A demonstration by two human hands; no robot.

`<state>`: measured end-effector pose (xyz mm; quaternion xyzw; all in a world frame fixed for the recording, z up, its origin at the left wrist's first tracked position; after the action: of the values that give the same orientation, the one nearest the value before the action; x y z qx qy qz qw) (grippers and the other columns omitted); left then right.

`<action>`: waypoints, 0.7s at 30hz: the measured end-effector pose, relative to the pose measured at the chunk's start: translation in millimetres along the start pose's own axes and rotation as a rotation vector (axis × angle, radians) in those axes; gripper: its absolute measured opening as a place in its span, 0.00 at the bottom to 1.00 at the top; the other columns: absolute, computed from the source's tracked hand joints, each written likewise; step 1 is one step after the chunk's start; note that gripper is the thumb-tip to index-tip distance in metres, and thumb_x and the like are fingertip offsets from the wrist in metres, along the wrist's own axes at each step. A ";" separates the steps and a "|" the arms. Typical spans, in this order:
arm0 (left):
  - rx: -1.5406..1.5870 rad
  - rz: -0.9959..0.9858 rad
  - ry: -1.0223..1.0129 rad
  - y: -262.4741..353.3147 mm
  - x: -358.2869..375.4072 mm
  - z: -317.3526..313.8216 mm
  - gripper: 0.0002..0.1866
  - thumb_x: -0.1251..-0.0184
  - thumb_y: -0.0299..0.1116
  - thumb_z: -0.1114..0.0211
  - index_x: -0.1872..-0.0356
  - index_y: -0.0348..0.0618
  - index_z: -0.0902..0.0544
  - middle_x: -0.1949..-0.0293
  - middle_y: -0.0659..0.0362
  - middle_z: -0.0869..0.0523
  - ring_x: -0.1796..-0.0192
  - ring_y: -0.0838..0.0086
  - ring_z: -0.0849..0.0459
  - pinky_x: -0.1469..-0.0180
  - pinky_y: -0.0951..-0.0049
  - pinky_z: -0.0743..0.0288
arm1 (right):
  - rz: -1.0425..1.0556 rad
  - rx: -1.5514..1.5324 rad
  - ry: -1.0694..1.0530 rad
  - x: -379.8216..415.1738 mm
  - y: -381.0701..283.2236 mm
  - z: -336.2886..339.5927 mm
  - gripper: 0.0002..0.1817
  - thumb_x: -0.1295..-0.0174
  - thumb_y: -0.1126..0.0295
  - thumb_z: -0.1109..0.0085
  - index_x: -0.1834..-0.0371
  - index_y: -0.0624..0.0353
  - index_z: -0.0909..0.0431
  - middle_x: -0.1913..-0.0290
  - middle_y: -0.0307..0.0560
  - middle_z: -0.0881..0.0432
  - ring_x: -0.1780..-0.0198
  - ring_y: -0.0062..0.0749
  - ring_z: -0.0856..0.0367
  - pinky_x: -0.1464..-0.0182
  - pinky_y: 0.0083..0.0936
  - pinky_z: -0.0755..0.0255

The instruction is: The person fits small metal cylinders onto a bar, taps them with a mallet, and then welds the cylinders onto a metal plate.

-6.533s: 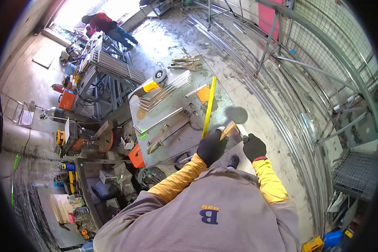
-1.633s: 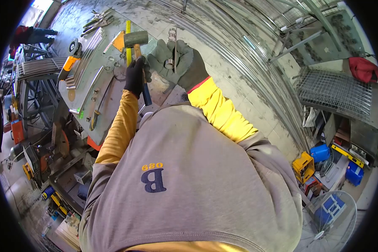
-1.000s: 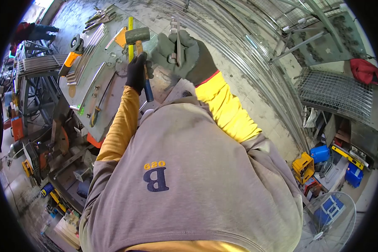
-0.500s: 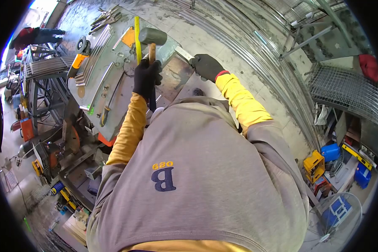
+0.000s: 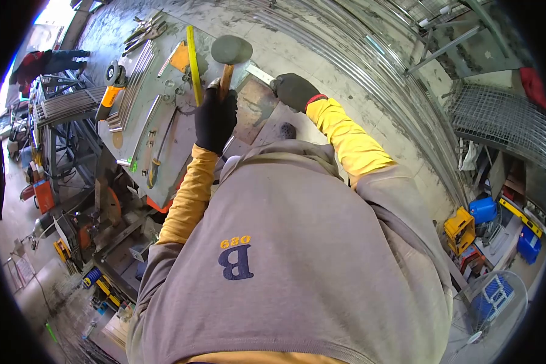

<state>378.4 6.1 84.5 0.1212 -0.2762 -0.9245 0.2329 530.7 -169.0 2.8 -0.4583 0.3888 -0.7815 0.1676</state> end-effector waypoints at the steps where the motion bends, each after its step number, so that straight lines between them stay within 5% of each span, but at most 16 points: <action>1: -0.003 -0.009 -0.014 -5.2 3.5 -8.6 0.21 0.23 0.42 0.33 0.35 0.45 0.19 0.62 0.43 0.09 0.61 0.41 0.09 0.61 0.45 0.16 | -0.003 -0.002 0.002 1.8 -1.7 0.7 0.22 0.20 0.54 0.51 0.65 0.56 0.15 0.75 0.44 0.19 0.83 0.35 0.22 0.76 0.39 0.26; 4: -0.099 0.069 -0.185 -28.5 4.4 -26.0 0.16 0.22 0.43 0.34 0.42 0.46 0.19 0.63 0.45 0.09 0.61 0.44 0.09 0.65 0.47 0.18 | -0.031 0.053 0.015 5.6 -3.7 -2.3 0.23 0.21 0.53 0.51 0.63 0.59 0.14 0.72 0.51 0.15 0.77 0.46 0.16 0.69 0.45 0.22; 6: -0.162 -0.117 -0.066 -29.5 -6.1 -20.5 0.18 0.22 0.45 0.34 0.42 0.45 0.20 0.65 0.39 0.10 0.61 0.36 0.10 0.62 0.40 0.18 | 0.102 0.251 0.141 1.8 -3.0 -0.6 0.24 0.21 0.52 0.51 0.60 0.60 0.13 0.65 0.59 0.11 0.64 0.59 0.13 0.56 0.50 0.20; 8: -0.039 -0.039 0.100 14.4 -19.3 22.4 0.17 0.21 0.46 0.33 0.46 0.44 0.20 0.65 0.40 0.10 0.63 0.36 0.11 0.64 0.41 0.18 | 0.089 0.239 0.140 7.0 -5.6 -0.8 0.24 0.22 0.52 0.51 0.58 0.60 0.12 0.62 0.62 0.11 0.58 0.62 0.13 0.52 0.52 0.22; 10: -0.004 -0.161 0.227 46.5 -29.8 63.5 0.15 0.23 0.40 0.29 0.48 0.43 0.21 0.68 0.47 0.10 0.66 0.49 0.08 0.66 0.54 0.16 | 0.079 0.231 0.130 10.1 -10.2 -1.0 0.24 0.22 0.51 0.50 0.57 0.60 0.11 0.58 0.64 0.11 0.53 0.65 0.14 0.47 0.53 0.23; 11: 0.080 -0.223 0.303 68.5 -30.3 81.4 0.06 0.18 0.36 0.38 0.50 0.48 0.19 0.61 0.59 0.16 0.66 0.65 0.17 0.64 0.66 0.20 | 0.047 0.217 0.128 10.3 -11.8 -0.3 0.24 0.22 0.52 0.50 0.57 0.60 0.11 0.58 0.64 0.11 0.53 0.64 0.14 0.47 0.53 0.23; 12: 0.722 -0.036 0.205 69.9 -33.9 91.1 0.13 0.12 0.47 0.42 0.48 0.50 0.21 0.58 0.60 0.17 0.63 0.71 0.19 0.61 0.68 0.21 | 0.013 0.201 0.126 10.7 -11.6 -1.6 0.23 0.22 0.52 0.50 0.58 0.59 0.11 0.58 0.63 0.11 0.53 0.63 0.14 0.47 0.53 0.22; 15: 1.030 0.051 0.028 54.5 -20.3 76.6 0.21 0.11 0.57 0.47 0.46 0.50 0.22 0.58 0.61 0.19 0.62 0.72 0.19 0.61 0.68 0.22 | 0.075 0.217 0.140 12.8 -11.7 -1.5 0.22 0.22 0.52 0.50 0.59 0.58 0.11 0.58 0.62 0.11 0.53 0.63 0.14 0.48 0.53 0.22; 17: 0.245 -0.146 0.213 -11.4 -0.4 3.4 0.19 0.12 0.54 0.45 0.43 0.51 0.21 0.54 0.56 0.14 0.65 0.61 0.16 0.63 0.64 0.18 | 0.107 0.257 0.151 9.9 -9.9 0.0 0.22 0.22 0.52 0.49 0.59 0.57 0.11 0.58 0.62 0.11 0.54 0.63 0.14 0.48 0.53 0.22; 18: -0.250 -0.169 0.042 -19.5 6.9 -15.6 0.17 0.14 0.49 0.42 0.43 0.47 0.22 0.52 0.46 0.12 0.64 0.45 0.12 0.63 0.50 0.16 | 0.141 0.302 0.152 8.9 -8.3 -2.2 0.22 0.22 0.52 0.49 0.59 0.57 0.11 0.58 0.62 0.10 0.54 0.63 0.14 0.49 0.53 0.22; 21: -0.080 0.051 0.083 -0.8 -19.9 -4.5 0.17 0.17 0.47 0.39 0.46 0.42 0.23 0.62 0.40 0.11 0.61 0.36 0.11 0.62 0.42 0.18 | 0.357 0.399 0.300 -11.1 19.5 -10.3 0.22 0.22 0.52 0.48 0.59 0.56 0.11 0.57 0.61 0.10 0.54 0.63 0.13 0.49 0.53 0.22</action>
<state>396.8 14.6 82.3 0.1429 -0.2323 -0.9228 0.2723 525.9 -169.9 -21.4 -0.2203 0.3223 -0.8596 0.3296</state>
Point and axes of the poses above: each hand's wrist, its own x-axis away from the middle knuckle, its own z-axis out of the back of the hand, y = z × x, the point moved 3 cm from there along -x, towards the middle knuckle
